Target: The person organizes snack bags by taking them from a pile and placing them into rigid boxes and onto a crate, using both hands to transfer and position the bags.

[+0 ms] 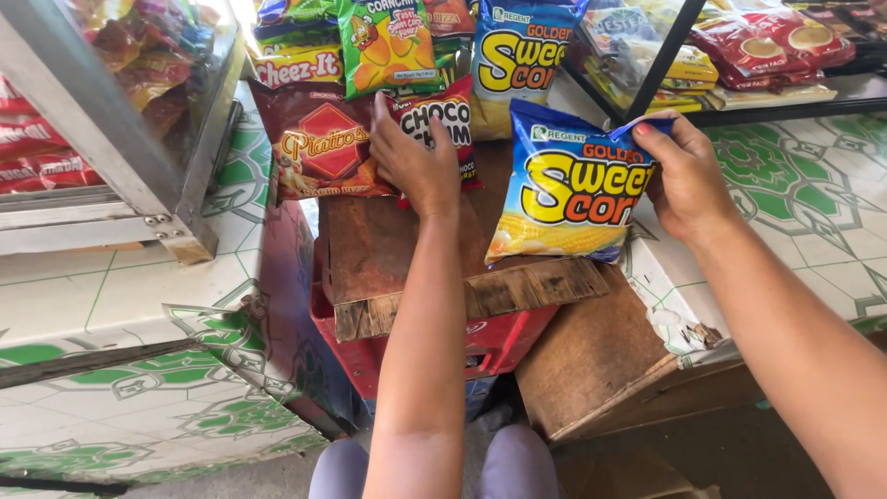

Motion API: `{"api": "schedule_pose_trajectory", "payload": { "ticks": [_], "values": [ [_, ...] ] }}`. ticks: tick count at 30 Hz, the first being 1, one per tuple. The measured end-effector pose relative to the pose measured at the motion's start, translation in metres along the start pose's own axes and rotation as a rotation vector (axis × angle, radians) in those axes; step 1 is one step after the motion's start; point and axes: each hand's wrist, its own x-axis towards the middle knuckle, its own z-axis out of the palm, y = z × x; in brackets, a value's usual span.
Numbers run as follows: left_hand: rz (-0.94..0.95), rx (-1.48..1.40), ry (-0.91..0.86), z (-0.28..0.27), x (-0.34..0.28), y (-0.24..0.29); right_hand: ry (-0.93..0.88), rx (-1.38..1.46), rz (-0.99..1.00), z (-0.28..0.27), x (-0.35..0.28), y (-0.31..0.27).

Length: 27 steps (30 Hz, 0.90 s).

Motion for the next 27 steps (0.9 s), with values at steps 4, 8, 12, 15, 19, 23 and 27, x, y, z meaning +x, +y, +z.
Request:
{"api": "schedule_pose_trajectory", "payload": {
  "ticks": [4,8,12,15,19,23,27],
  "values": [
    [-0.058,0.003,-0.060,0.010,0.002,-0.015,-0.006,0.023,0.051,0.005,-0.004,-0.012],
    [-0.198,-0.052,-0.238,0.030,-0.001,-0.041,-0.025,0.145,0.030,-0.022,0.006,0.000],
    [-0.193,-0.194,-0.317,0.039,-0.003,-0.048,-0.028,0.276,-0.049,-0.029,0.002,-0.013],
    [-0.120,-0.338,-0.320,0.032,-0.008,-0.030,0.179,0.391,0.188,-0.025,-0.008,-0.025],
    [-0.046,-0.577,-0.301,0.013,-0.023,0.014,-0.005,0.024,-0.102,-0.034,-0.002,-0.013],
    [0.178,-0.584,-0.383,0.001,-0.048,0.041,-0.073,0.209,0.282,0.028,-0.017,-0.038],
    [0.359,-0.548,-0.484,-0.003,-0.054,0.043,-0.059,0.092,0.342,0.031,-0.014,-0.021]
  ]
}}
